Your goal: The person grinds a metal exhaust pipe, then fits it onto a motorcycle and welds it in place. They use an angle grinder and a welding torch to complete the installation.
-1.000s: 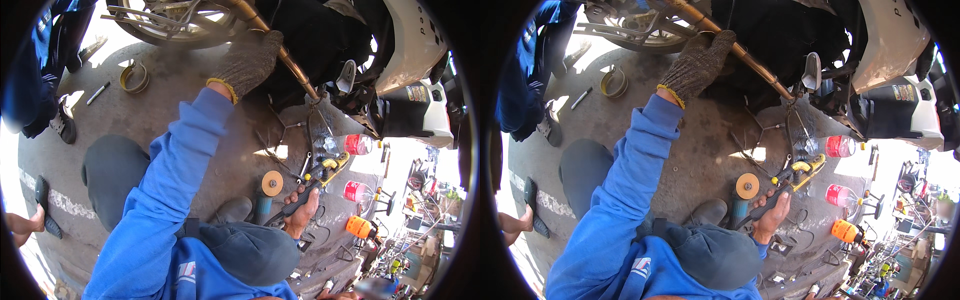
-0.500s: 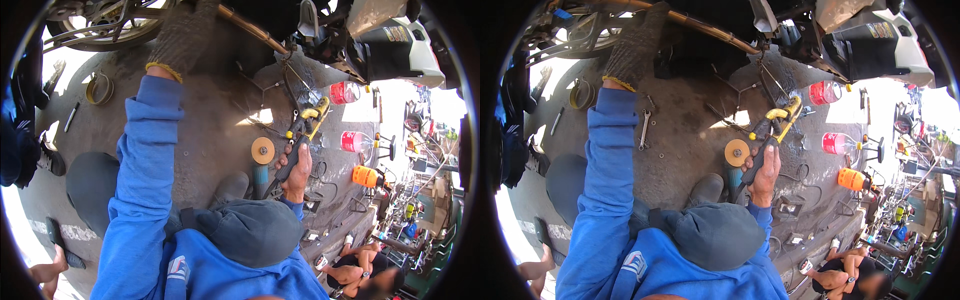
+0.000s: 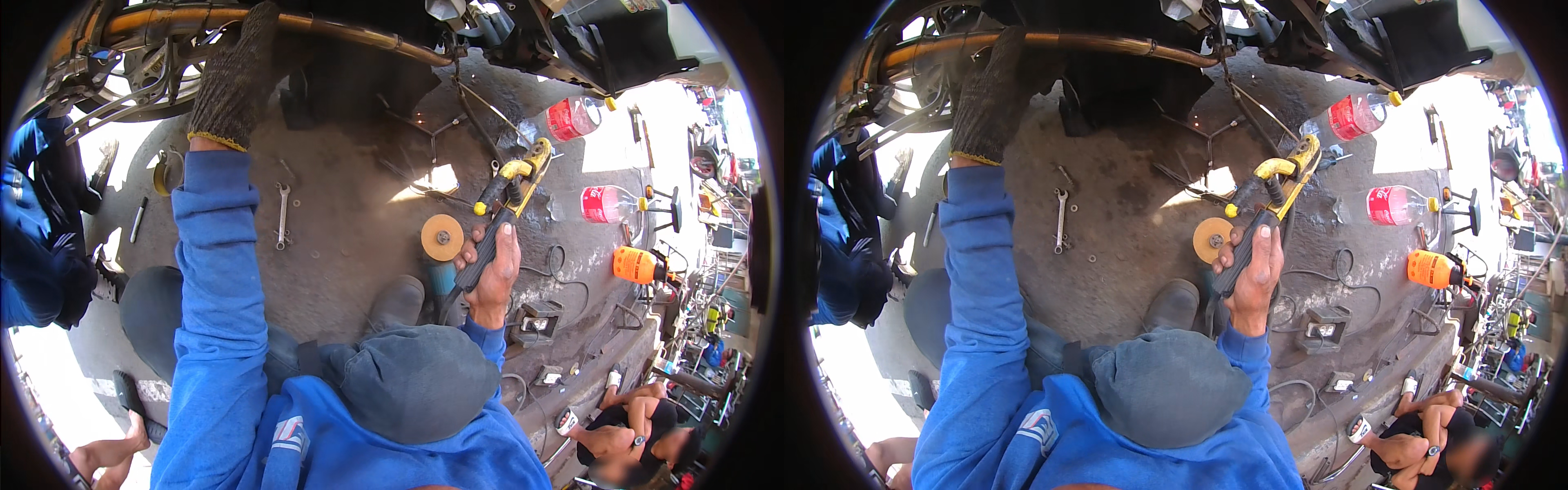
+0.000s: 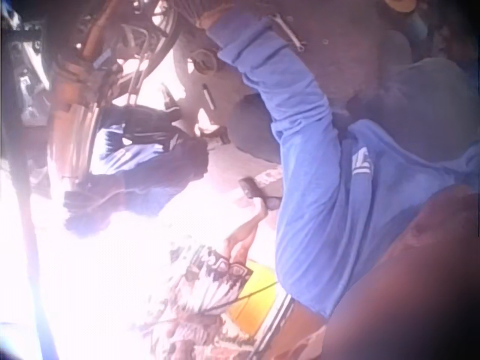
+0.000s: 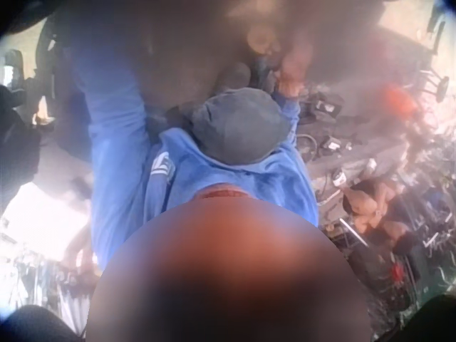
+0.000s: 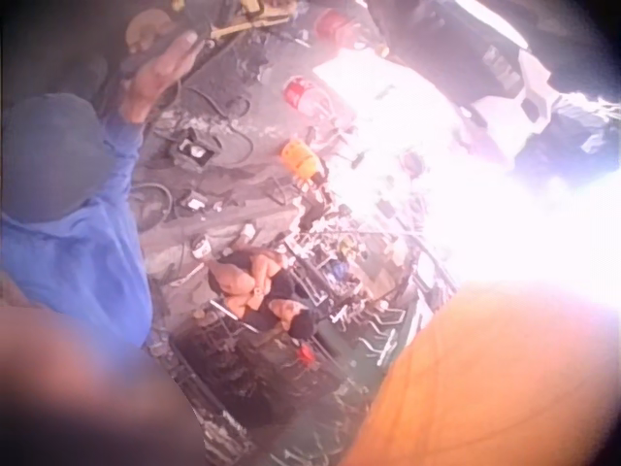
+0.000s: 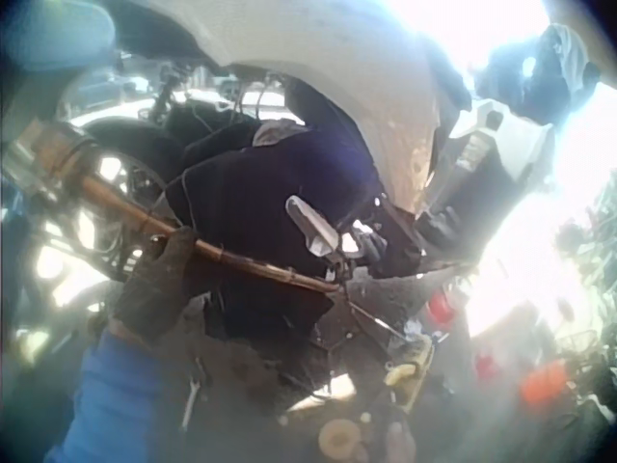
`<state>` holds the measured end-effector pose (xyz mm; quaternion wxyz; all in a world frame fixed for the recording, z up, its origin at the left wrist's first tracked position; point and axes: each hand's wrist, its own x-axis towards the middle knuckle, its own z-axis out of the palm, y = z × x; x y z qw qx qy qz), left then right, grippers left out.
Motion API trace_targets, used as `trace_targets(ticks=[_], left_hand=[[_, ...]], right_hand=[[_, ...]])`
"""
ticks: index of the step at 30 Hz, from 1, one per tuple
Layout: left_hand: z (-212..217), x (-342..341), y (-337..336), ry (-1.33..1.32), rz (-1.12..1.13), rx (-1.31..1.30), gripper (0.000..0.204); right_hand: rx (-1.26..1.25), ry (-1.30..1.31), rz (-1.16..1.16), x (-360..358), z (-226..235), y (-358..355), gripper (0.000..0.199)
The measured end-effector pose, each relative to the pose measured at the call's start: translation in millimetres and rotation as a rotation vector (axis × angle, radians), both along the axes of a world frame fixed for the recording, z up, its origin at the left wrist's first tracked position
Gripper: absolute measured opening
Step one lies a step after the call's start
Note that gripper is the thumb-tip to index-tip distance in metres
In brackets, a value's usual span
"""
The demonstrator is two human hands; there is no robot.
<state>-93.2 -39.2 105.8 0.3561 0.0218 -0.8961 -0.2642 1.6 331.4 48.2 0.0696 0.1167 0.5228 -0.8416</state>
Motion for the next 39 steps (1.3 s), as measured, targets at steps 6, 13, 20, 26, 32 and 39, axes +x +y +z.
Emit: trace_targets(ticks=[6, 13, 20, 26, 32, 39], left_hand=[[-10, -5, -12, -0.095, 0.014, -0.208, 0.049], [2, -4, 8, -0.031, 0.039, -0.282, 0.044], [6, -10, 10, -0.057, -0.155, 0.496, 0.040], [-1, -13, 7, -0.084, -0.205, 0.456, 0.041], [9, -9, 5, -0.099, -0.141, 0.174, 0.037], [5, -10, 8, -0.062, -0.302, 0.704, 0.039]], right_hand=[[0.870, 0.235, 0.136, -4, -3, -10, 0.038], [1.101, 0.403, 0.116, 6, -13, -36, 0.054], [0.533, 0.231, 0.045, -8, -5, -23, 0.031], [0.265, 0.094, 0.031, 6, 5, -18, 0.026], [0.364, 0.183, -0.003, -7, -5, -18, 0.028], [0.299, 0.110, 0.024, -2, -13, -19, 0.029]])
